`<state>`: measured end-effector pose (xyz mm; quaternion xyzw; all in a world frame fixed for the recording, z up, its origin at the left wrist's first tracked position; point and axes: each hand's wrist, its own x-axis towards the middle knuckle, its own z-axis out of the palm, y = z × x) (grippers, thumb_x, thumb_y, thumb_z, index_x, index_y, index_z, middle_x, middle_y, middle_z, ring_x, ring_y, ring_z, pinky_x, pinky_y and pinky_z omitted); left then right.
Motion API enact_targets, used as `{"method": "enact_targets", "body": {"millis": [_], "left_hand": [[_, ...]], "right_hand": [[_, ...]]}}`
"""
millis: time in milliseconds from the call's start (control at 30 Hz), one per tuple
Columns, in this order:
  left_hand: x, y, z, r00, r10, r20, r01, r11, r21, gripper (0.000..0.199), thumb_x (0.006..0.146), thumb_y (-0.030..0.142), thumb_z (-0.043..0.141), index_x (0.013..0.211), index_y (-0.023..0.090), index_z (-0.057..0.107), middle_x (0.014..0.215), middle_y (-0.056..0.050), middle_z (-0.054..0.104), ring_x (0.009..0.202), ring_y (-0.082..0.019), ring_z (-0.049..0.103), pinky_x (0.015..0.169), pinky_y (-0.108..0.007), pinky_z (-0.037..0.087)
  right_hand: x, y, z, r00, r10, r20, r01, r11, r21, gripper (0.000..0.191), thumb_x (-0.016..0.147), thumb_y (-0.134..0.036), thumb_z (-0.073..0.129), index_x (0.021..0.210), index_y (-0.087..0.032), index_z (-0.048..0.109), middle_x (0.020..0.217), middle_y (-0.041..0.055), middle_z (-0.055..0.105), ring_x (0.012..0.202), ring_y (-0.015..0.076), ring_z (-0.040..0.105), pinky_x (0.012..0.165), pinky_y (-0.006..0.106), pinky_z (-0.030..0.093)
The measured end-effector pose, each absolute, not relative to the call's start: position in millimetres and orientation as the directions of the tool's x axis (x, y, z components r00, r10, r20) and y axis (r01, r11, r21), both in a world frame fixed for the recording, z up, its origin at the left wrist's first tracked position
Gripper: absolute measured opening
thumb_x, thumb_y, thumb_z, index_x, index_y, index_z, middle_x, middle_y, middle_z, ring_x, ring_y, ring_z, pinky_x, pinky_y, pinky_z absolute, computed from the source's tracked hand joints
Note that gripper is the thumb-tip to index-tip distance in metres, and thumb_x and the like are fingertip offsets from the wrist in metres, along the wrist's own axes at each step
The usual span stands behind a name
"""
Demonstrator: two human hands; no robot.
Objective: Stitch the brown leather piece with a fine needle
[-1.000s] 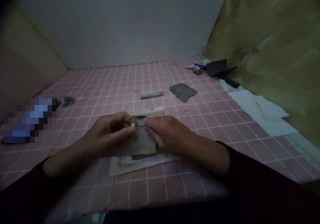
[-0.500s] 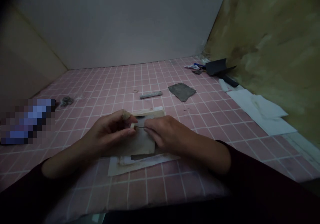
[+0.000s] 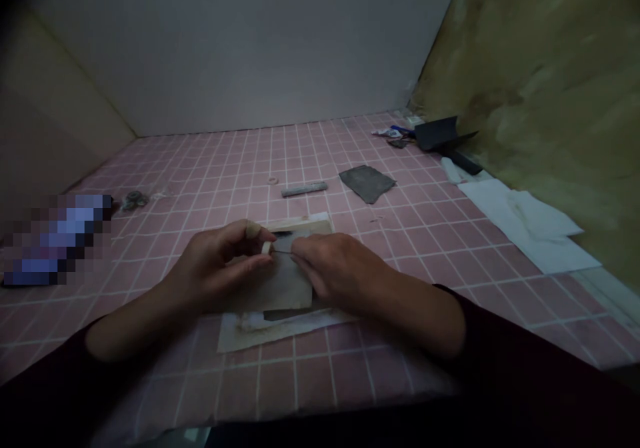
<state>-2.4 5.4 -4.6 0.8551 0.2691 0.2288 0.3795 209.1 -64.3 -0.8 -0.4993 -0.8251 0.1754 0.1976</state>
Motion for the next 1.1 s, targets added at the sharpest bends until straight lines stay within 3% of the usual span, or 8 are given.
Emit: {"method": "enact_targets", "body": {"millis": [100, 167, 367, 467, 600, 667, 867, 1100], "left_hand": [[-4, 5, -4, 0.783, 0.547, 0.296, 0.260, -0.719, 0.644, 0.020, 0.086, 0.029, 0.061, 0.101, 0.016, 0.058, 0.090, -0.003, 0.065, 0.078, -0.013, 0.063, 0.071, -0.023, 0.048], [-3, 5, -2, 0.787, 0.534, 0.308, 0.250, -0.733, 0.632, 0.020, 0.087, 0.029, 0.060, 0.101, 0.016, 0.058, 0.089, -0.003, 0.065, 0.077, -0.013, 0.062, 0.071, -0.023, 0.047], [-1, 4, 0, 0.778, 0.603, 0.174, 0.232, -0.534, 0.813, 0.017, 0.090, 0.032, 0.056, 0.092, 0.015, 0.055, 0.077, 0.000, 0.058, 0.069, -0.010, 0.055, 0.062, -0.020, 0.043], [-2, 5, -2, 0.777, 0.578, 0.249, 0.193, -0.596, 0.780, 0.018, 0.088, 0.031, 0.058, 0.094, 0.014, 0.055, 0.080, -0.001, 0.057, 0.073, -0.012, 0.055, 0.065, -0.022, 0.043], [-3, 7, -4, 0.807, 0.487, 0.334, 0.164, -0.728, 0.666, 0.018, 0.088, 0.025, 0.058, 0.100, 0.013, 0.058, 0.089, -0.005, 0.060, 0.080, -0.014, 0.056, 0.073, -0.025, 0.044], [-3, 7, -4, 0.806, 0.503, 0.312, 0.162, -0.693, 0.702, 0.020, 0.088, 0.028, 0.058, 0.101, 0.013, 0.058, 0.085, -0.004, 0.060, 0.078, -0.014, 0.056, 0.071, -0.025, 0.045], [-3, 7, -2, 0.783, 0.588, 0.201, 0.191, -0.535, 0.823, 0.020, 0.088, 0.033, 0.058, 0.097, 0.015, 0.057, 0.078, 0.000, 0.058, 0.072, -0.011, 0.056, 0.066, -0.021, 0.045], [-2, 7, -4, 0.793, 0.529, 0.304, 0.168, -0.668, 0.725, 0.021, 0.085, 0.029, 0.062, 0.100, 0.015, 0.060, 0.085, -0.003, 0.060, 0.078, -0.013, 0.056, 0.072, -0.024, 0.046]], "right_hand": [[210, -62, 9, -0.497, 0.865, -0.066, 0.594, 0.284, -0.752, 0.029, 0.092, -0.022, 0.041, 0.064, -0.017, 0.049, 0.057, -0.0027, 0.048, 0.053, 0.0097, 0.046, 0.052, 0.022, 0.033], [211, -60, 11, -0.528, 0.840, -0.128, 0.542, 0.217, -0.812, 0.031, 0.093, -0.024, 0.041, 0.063, -0.017, 0.048, 0.056, -0.0029, 0.048, 0.052, 0.0094, 0.047, 0.050, 0.021, 0.033], [212, -63, -8, -0.416, 0.887, 0.199, 0.752, 0.459, -0.474, 0.019, 0.090, -0.022, 0.044, 0.073, -0.017, 0.052, 0.065, 0.0010, 0.053, 0.059, 0.0137, 0.049, 0.056, 0.027, 0.034], [211, -65, -6, -0.409, 0.898, 0.160, 0.733, 0.428, -0.529, 0.023, 0.092, -0.024, 0.042, 0.070, -0.019, 0.050, 0.063, 0.0009, 0.053, 0.056, 0.0139, 0.049, 0.054, 0.027, 0.034], [209, -64, 6, -0.460, 0.880, -0.117, 0.635, 0.234, -0.737, 0.038, 0.095, -0.033, 0.037, 0.061, -0.020, 0.046, 0.054, -0.0013, 0.050, 0.050, 0.0127, 0.050, 0.049, 0.025, 0.037], [209, -64, 6, -0.444, 0.890, -0.103, 0.664, 0.250, -0.705, 0.037, 0.095, -0.034, 0.037, 0.063, -0.020, 0.048, 0.055, -0.0010, 0.050, 0.051, 0.0134, 0.051, 0.050, 0.026, 0.038], [211, -65, -8, -0.383, 0.910, 0.157, 0.781, 0.410, -0.471, 0.021, 0.092, -0.026, 0.039, 0.085, -0.020, 0.058, 0.073, 0.0032, 0.060, 0.063, 0.0174, 0.057, 0.058, 0.029, 0.041], [208, -65, 5, -0.452, 0.890, -0.060, 0.673, 0.296, -0.678, 0.038, 0.095, -0.034, 0.036, 0.062, -0.021, 0.049, 0.055, -0.0013, 0.051, 0.051, 0.0135, 0.053, 0.048, 0.025, 0.040]]}}
